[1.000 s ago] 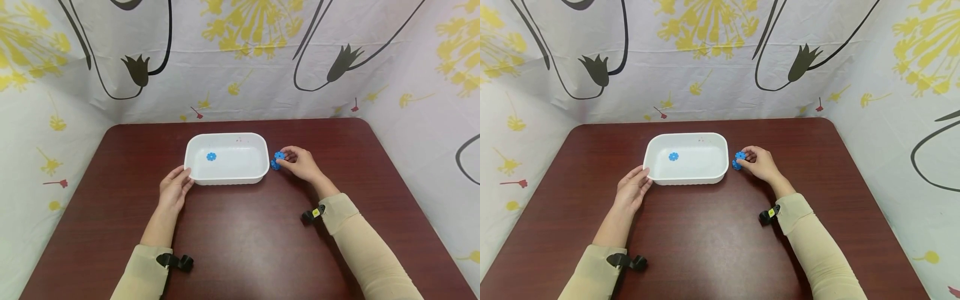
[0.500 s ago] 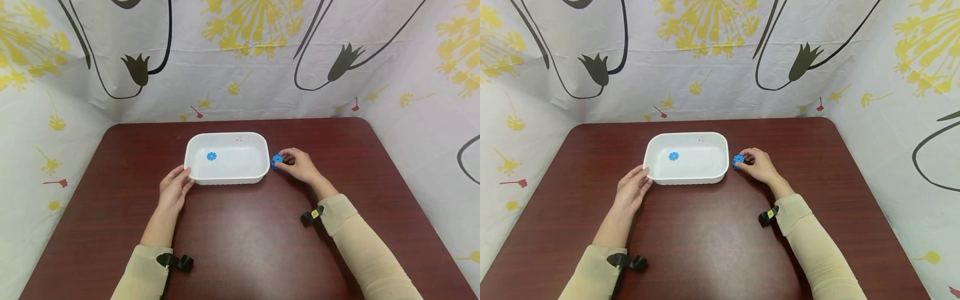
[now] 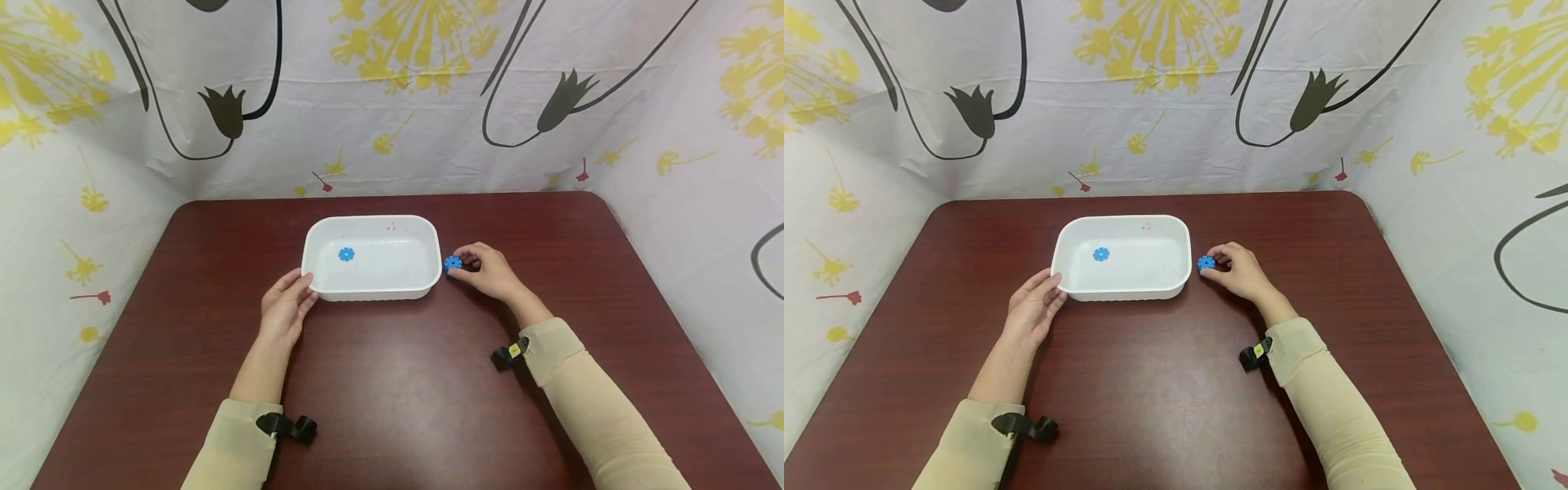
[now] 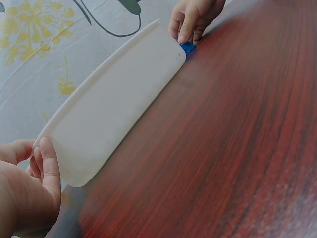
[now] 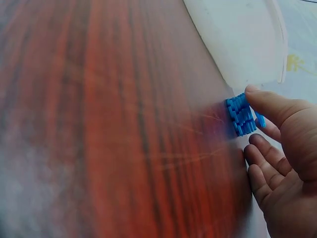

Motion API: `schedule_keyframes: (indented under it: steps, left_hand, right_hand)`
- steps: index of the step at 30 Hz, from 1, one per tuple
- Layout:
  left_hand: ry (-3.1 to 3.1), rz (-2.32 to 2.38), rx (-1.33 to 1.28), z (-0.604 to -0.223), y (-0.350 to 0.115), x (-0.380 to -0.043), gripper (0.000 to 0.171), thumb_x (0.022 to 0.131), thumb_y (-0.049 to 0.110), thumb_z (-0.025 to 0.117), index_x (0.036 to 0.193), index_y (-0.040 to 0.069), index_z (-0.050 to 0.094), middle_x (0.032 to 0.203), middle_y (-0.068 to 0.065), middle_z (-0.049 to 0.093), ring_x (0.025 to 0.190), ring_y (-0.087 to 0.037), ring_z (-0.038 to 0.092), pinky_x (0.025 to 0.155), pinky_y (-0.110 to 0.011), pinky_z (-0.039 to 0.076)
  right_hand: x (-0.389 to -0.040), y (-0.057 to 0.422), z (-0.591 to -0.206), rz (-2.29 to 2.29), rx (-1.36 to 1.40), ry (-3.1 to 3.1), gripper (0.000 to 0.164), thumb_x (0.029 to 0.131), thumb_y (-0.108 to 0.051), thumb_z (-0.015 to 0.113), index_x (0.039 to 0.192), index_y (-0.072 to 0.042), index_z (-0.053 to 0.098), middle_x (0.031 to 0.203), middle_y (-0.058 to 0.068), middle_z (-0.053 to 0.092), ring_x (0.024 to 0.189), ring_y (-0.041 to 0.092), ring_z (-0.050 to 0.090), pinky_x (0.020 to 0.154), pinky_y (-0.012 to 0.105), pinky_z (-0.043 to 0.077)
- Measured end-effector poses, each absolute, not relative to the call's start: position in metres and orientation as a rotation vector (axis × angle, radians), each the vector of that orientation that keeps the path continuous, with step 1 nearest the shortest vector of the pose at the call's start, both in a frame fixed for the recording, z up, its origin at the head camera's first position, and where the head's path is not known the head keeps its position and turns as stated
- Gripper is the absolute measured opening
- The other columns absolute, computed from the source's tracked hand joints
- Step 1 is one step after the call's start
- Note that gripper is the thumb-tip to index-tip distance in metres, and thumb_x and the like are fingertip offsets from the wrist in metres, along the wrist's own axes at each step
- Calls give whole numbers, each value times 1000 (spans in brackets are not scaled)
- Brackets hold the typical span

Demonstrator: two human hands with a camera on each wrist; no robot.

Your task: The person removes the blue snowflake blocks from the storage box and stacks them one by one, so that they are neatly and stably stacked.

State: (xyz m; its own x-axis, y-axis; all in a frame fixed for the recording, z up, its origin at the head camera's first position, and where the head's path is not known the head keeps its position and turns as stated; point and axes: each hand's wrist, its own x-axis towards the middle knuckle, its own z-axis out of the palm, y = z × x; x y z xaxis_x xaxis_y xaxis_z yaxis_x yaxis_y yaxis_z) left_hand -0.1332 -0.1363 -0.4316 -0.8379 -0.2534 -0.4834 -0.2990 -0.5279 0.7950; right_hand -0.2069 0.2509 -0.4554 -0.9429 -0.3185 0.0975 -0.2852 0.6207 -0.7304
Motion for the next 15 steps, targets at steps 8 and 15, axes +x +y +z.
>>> schedule_keyframes:
  steps: [8,15]
  left_hand:
    - [1516,2562,-874,-431,-137,-133,32,93,7,73,122,8,60,84,1,62,71,-8,61,75,-19,60]
    - [1515,2558,-883,-431,-138,-133,32,93,7,73,122,8,60,84,1,62,71,-8,61,75,-19,61]
  right_hand:
    - [-207,252,-456,-1222,-533,2786,38,88,-18,82,118,-1,67,112,14,63,105,28,61,90,44,55]
    - [-208,252,-456,-1206,-547,2786,38,88,-17,81,120,-1,67,112,14,63,105,29,61,90,44,55]
